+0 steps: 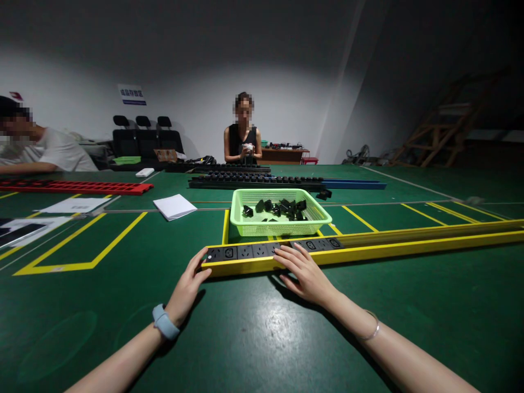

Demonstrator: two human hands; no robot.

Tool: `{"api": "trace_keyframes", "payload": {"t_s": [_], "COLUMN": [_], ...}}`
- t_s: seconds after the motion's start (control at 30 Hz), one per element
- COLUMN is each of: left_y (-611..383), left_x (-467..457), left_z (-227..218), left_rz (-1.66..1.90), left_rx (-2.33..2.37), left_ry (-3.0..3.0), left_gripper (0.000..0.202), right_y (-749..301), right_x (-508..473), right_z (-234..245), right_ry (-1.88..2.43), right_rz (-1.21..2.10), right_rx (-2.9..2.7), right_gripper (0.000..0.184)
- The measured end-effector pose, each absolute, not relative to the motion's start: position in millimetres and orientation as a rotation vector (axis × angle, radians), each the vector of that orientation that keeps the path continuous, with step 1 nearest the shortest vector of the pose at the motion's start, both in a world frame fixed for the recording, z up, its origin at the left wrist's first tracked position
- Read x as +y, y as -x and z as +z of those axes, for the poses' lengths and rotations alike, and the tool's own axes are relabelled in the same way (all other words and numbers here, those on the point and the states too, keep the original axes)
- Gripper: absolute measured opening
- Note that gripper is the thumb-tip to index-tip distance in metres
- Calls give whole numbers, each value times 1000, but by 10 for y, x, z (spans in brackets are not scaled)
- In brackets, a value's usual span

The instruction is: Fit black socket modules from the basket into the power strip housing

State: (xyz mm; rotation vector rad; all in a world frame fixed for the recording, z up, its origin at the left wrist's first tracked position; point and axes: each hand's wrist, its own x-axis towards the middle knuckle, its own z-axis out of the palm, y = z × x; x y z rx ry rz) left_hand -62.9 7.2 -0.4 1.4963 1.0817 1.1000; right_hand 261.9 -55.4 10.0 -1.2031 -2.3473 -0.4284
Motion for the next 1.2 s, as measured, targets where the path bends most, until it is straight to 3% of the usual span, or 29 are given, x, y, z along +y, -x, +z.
{"api": "trace_keyframes", "payload": {"t_s": [0.77,1.2], "left_y": [626,623], "left_x": [66,37], "left_z": [-1,50], "left_rz": [1114,1080], "left_rx": [1083,1102], "left_ry": [-1505,-1509], "left_gripper": [62,63], "right_y": [-2651,-2658], "right_x": [-479,-482], "right_z": [68,40], "right_ry": [1207,1338], "right_rz": [-408,-482], "right_rx": [-2175,-2206], "right_gripper": [33,47]}}
